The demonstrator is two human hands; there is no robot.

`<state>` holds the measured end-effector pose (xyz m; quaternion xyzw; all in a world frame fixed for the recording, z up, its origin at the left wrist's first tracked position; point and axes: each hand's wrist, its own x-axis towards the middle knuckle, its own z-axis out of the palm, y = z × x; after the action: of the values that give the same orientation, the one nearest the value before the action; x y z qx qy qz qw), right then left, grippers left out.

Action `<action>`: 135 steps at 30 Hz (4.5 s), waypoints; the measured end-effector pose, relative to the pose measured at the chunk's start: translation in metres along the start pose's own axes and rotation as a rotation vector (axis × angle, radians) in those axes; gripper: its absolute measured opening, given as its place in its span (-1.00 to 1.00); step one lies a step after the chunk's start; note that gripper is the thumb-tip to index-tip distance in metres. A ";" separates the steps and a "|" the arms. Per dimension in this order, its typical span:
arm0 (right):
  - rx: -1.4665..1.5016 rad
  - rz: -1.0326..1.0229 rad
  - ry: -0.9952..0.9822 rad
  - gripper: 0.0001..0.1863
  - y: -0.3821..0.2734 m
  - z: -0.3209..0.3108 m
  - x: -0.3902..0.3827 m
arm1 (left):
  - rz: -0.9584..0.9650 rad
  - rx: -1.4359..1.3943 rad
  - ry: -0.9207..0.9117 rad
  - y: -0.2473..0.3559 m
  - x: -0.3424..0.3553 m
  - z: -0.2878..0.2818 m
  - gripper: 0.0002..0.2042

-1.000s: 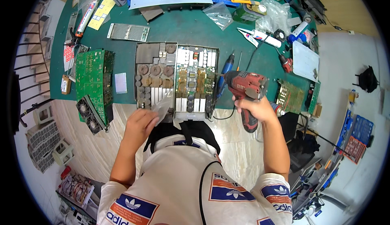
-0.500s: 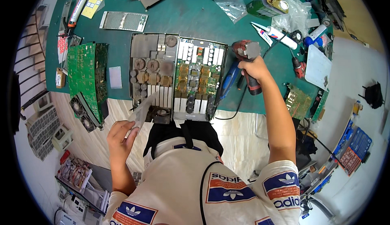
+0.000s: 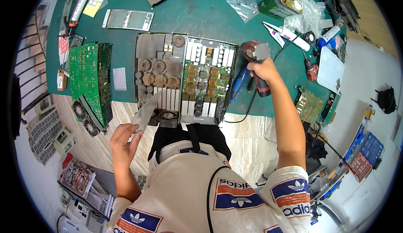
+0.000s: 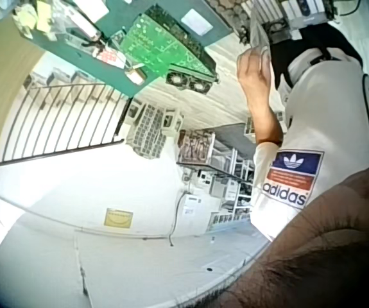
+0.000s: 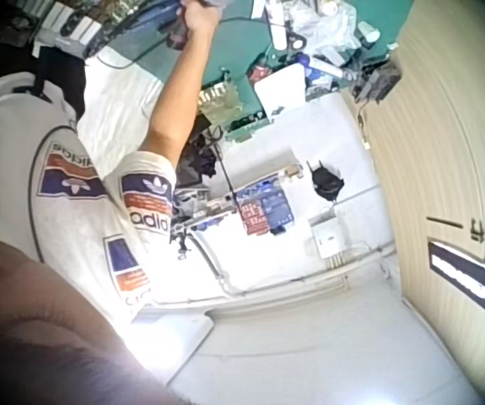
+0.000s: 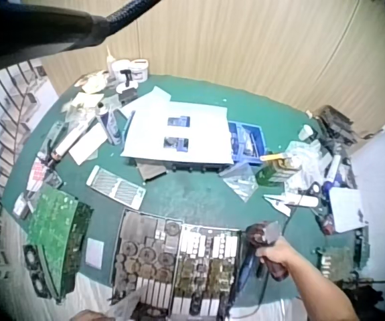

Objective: The person uses a power drill to loosen screws on an electronic component and then uses a manual screwdriver to manipulate parts of the internal assembly.

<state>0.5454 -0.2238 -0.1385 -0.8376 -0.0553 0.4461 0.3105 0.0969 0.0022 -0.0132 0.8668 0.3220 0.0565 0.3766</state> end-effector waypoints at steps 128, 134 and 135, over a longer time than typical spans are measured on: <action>-0.084 -0.193 -0.157 -0.77 -0.071 0.081 -0.005 | -0.071 -0.082 0.098 -0.014 -0.017 -0.004 -0.75; -0.168 -0.136 -0.191 -0.75 -0.079 0.096 0.019 | -0.123 -0.086 0.109 -0.023 -0.021 -0.009 -0.75; -0.185 -0.129 -0.188 -0.75 -0.081 0.097 0.019 | -0.130 -0.089 0.108 -0.025 -0.022 -0.009 -0.75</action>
<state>0.4955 -0.1057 -0.1453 -0.8119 -0.1787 0.4945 0.2537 0.0640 0.0075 -0.0206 0.8220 0.3947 0.0927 0.3999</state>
